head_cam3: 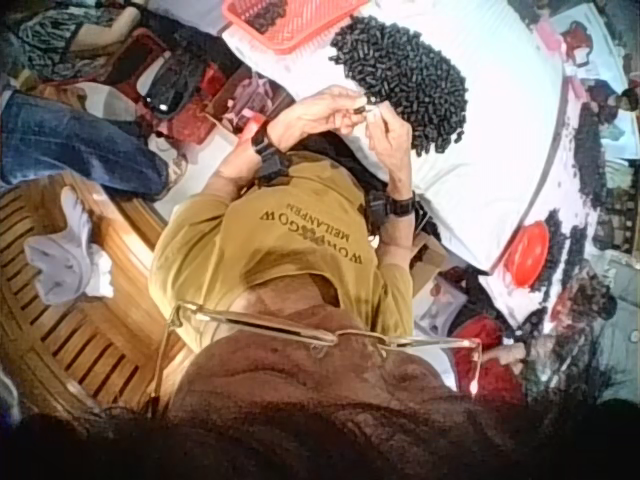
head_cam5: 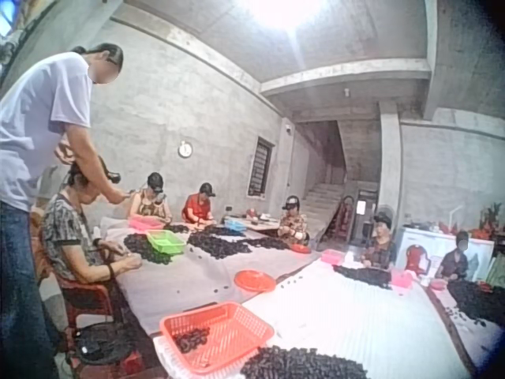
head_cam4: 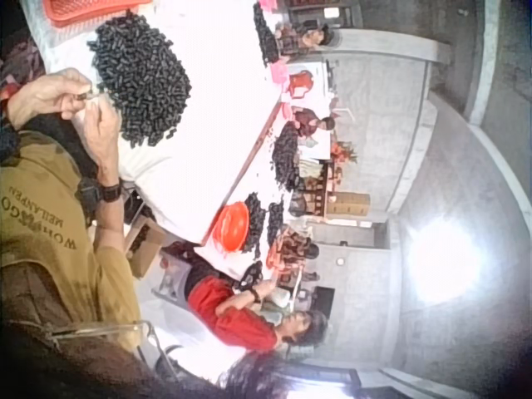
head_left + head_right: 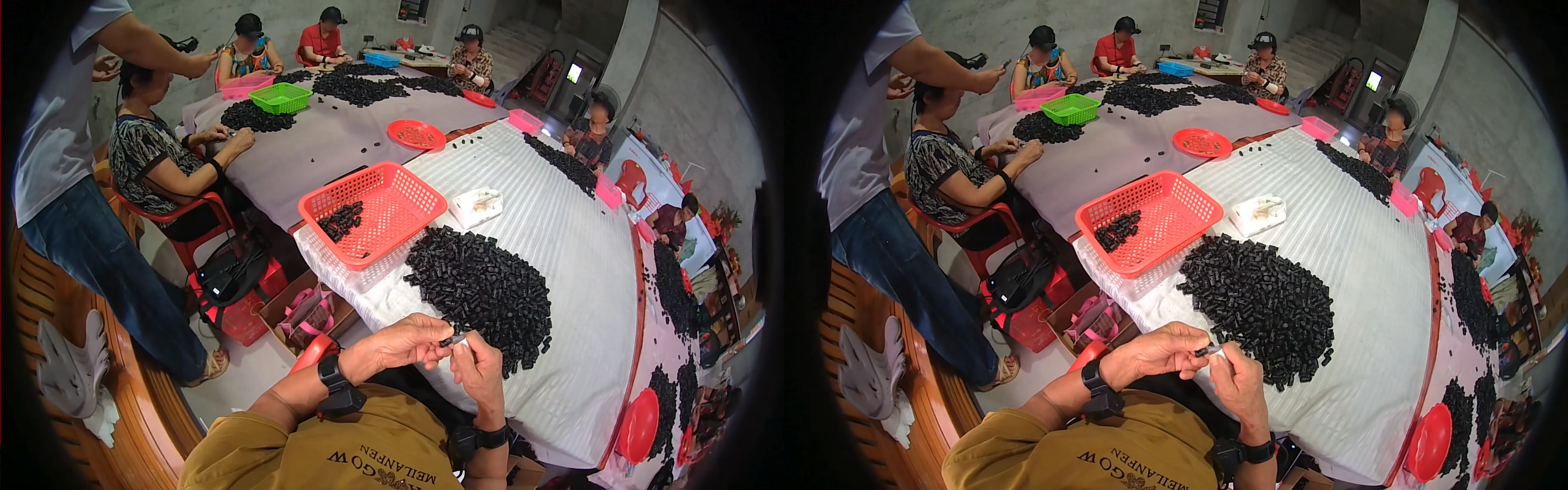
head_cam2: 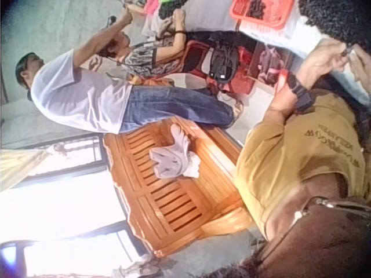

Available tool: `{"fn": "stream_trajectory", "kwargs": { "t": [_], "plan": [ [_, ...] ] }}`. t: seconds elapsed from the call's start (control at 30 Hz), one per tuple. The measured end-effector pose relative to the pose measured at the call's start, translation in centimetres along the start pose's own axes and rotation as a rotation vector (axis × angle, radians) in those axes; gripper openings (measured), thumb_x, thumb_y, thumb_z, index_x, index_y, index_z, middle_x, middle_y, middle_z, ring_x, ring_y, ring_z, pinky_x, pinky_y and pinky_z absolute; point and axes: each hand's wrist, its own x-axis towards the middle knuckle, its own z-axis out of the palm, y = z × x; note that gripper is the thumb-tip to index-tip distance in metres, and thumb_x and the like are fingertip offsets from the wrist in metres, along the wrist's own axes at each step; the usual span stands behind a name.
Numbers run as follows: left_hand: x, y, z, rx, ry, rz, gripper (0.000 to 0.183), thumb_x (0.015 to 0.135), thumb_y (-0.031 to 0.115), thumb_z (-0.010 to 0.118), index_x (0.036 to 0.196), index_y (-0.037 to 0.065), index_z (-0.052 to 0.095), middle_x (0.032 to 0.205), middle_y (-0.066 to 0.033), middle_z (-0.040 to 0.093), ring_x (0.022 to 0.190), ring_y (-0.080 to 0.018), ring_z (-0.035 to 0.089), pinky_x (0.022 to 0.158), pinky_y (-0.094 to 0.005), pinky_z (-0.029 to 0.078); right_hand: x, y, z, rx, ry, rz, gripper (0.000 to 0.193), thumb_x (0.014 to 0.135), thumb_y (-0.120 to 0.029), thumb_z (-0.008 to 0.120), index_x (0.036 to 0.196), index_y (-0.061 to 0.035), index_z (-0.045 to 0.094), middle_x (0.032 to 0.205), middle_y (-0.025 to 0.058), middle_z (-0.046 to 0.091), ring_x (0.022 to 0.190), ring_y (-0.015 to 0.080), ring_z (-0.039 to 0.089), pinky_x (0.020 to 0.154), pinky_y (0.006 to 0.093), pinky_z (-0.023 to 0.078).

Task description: Sorting and inspecting small black plastic components at a work table in a shoe factory.

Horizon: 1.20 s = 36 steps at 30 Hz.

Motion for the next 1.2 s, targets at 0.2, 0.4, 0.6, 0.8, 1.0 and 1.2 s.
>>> {"fn": "stream_trajectory", "kwargs": {
  "t": [0.2,0.4,0.6,0.8,1.0,1.2],
  "plan": [
    [0.0,-0.2,-0.1,-0.012,-0.007,-0.004,0.023,0.089,0.024,0.059,0.088,0.001,0.059,0.069,-0.0025,0.055,0.058,-0.0094,0.053,0.047,-0.0237,0.045,0.0,0.1,0.0,0.004,-0.027,0.012,0.018,0.089,-0.013,0.050,0.075,-0.0024,0.049,0.053,0.0006,0.052,0.043,0.0061,0.049,0.039,0.0217,0.037],
    [0.1,-0.3,-0.3,0.009,0.024,-0.013,0.021,0.090,0.022,0.057,0.088,0.001,0.059,0.069,-0.0022,0.056,0.056,-0.0092,0.054,0.046,-0.0233,0.046,0.0,1.1,-0.1,-0.173,-0.036,-0.027,0.018,0.088,-0.014,0.054,0.075,-0.0022,0.049,0.055,0.0005,0.051,0.048,0.0071,0.046,0.045,0.0232,0.039],
    [-0.4,0.4,1.0,0.020,0.063,0.048,0.018,0.089,0.021,0.059,0.091,0.003,0.057,0.069,-0.0014,0.055,0.056,-0.0089,0.055,0.046,-0.0238,0.047,0.3,0.9,0.3,0.041,0.146,-0.091,0.014,0.080,-0.012,0.064,0.086,-0.0016,0.056,0.066,-0.0009,0.053,0.051,0.0060,0.044,0.047,0.0231,0.039],
    [0.2,-0.4,1.0,0.092,0.030,0.006,0.020,0.088,0.022,0.060,0.096,0.004,0.055,0.073,-0.0015,0.056,0.060,-0.0086,0.056,0.048,-0.0255,0.049,-0.6,1.0,0.1,0.153,0.216,-0.037,0.017,0.076,-0.004,0.067,0.090,-0.0017,0.060,0.076,0.0002,0.059,0.065,0.0041,0.053,0.057,0.0198,0.043],
    [-0.6,0.3,2.4,0.023,0.065,0.167,0.017,0.090,0.015,0.055,0.101,0.001,0.055,0.083,-0.0069,0.060,0.074,-0.0148,0.062,0.066,-0.0351,0.055,0.2,0.9,1.2,0.321,0.323,-0.061,0.009,0.081,-0.005,0.064,0.085,-0.0017,0.057,0.071,-0.0026,0.057,0.062,0.0008,0.049,0.051,0.0172,0.042],
    [0.7,-1.6,0.1,0.089,0.069,0.306,0.012,0.089,0.009,0.057,0.100,0.004,0.055,0.087,-0.0074,0.061,0.079,-0.0162,0.063,0.070,-0.0309,0.052,0.2,0.7,1.7,0.356,0.309,-0.024,0.008,0.083,-0.004,0.061,0.087,-0.0022,0.054,0.070,0.0005,0.057,0.055,0.0037,0.051,0.047,0.0179,0.041]
  ]
}}
